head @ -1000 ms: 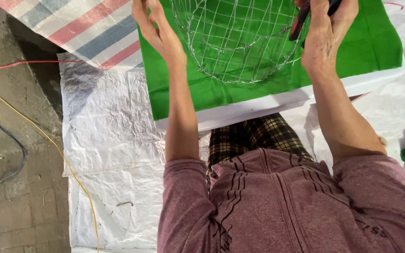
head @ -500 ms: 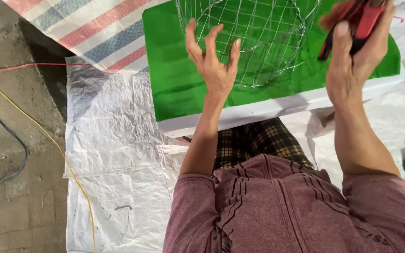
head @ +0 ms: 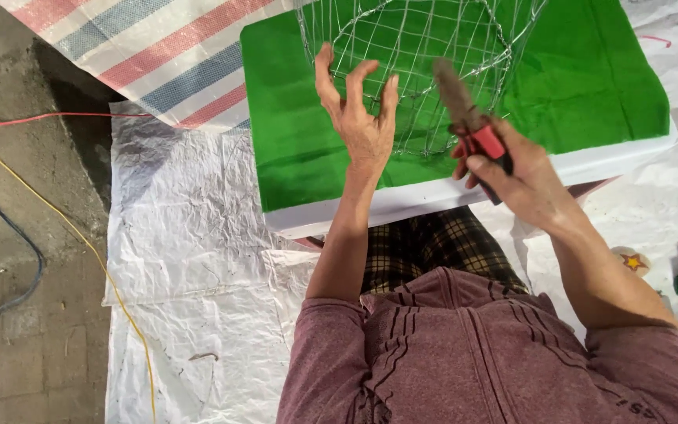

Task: Using pliers to cut and shape a wire mesh structure on a floor workspace.

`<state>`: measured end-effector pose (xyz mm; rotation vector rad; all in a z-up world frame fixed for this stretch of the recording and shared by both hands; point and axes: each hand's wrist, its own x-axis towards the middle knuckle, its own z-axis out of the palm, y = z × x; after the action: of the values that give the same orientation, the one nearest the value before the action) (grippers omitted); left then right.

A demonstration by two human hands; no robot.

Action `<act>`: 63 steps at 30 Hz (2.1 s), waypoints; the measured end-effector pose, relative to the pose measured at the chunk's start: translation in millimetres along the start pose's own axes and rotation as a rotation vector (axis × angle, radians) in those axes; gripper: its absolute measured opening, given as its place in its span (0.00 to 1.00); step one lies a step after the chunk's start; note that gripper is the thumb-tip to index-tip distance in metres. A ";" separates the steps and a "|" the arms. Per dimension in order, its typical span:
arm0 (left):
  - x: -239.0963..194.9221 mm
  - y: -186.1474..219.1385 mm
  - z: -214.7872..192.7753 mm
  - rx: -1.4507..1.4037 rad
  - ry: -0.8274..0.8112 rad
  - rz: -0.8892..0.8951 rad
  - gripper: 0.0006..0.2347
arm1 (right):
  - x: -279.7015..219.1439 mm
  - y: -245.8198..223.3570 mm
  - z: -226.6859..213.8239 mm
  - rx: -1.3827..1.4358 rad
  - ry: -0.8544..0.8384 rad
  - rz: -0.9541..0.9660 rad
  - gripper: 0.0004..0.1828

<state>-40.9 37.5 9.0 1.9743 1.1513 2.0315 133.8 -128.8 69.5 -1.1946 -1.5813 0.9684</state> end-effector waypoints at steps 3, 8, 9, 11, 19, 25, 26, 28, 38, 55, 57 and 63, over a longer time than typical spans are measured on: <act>-4.3 -4.9 -0.1 -0.010 -0.005 -0.002 0.11 | 4.1 -7.4 6.1 -0.057 -0.054 0.032 0.22; -5.4 -10.0 5.9 -0.038 -0.007 0.006 0.10 | 11.6 -8.5 5.9 -0.127 -0.052 0.052 0.25; -5.8 -10.8 7.6 -0.043 0.005 0.011 0.09 | 13.3 -8.6 6.0 -0.126 -0.047 0.075 0.23; -6.9 -10.1 7.7 -0.044 0.021 0.013 0.09 | 17.2 -8.4 8.1 -0.125 -0.046 0.097 0.20; -5.6 4.6 2.1 -0.113 -0.011 -0.010 0.02 | 27.5 2.0 9.6 -0.100 -0.071 0.064 0.25; -11.8 -2.0 8.1 -0.101 -0.005 -0.013 0.02 | 29.6 -11.7 6.5 -0.099 -0.078 0.046 0.26; -12.6 -3.3 9.8 -0.102 -0.007 -0.014 0.02 | 29.3 -15.4 7.0 -0.099 -0.076 0.048 0.26; -13.8 -5.4 12.2 -0.098 0.006 -0.009 0.04 | 28.4 -23.6 8.3 -0.077 -0.074 0.082 0.26; -6.7 3.9 1.8 -0.089 -0.020 -0.013 0.07 | 30.7 -24.7 25.8 -0.476 0.043 0.007 0.30; -15.0 -9.4 13.6 -0.113 0.014 0.007 0.09 | 30.5 -1.3 21.4 -0.834 0.114 -0.228 0.23; -16.0 -11.7 15.1 -0.103 0.016 0.013 0.10 | 30.7 -6.5 22.9 -0.871 0.132 -0.232 0.24; -15.5 -11.1 16.5 -0.094 0.033 0.023 0.10 | 32.7 -3.8 19.9 -0.860 0.113 -0.218 0.26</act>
<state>-28.5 44.3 -11.9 1.9260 1.0243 2.0955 109.6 -99.2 73.9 -1.5459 -2.0521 0.0355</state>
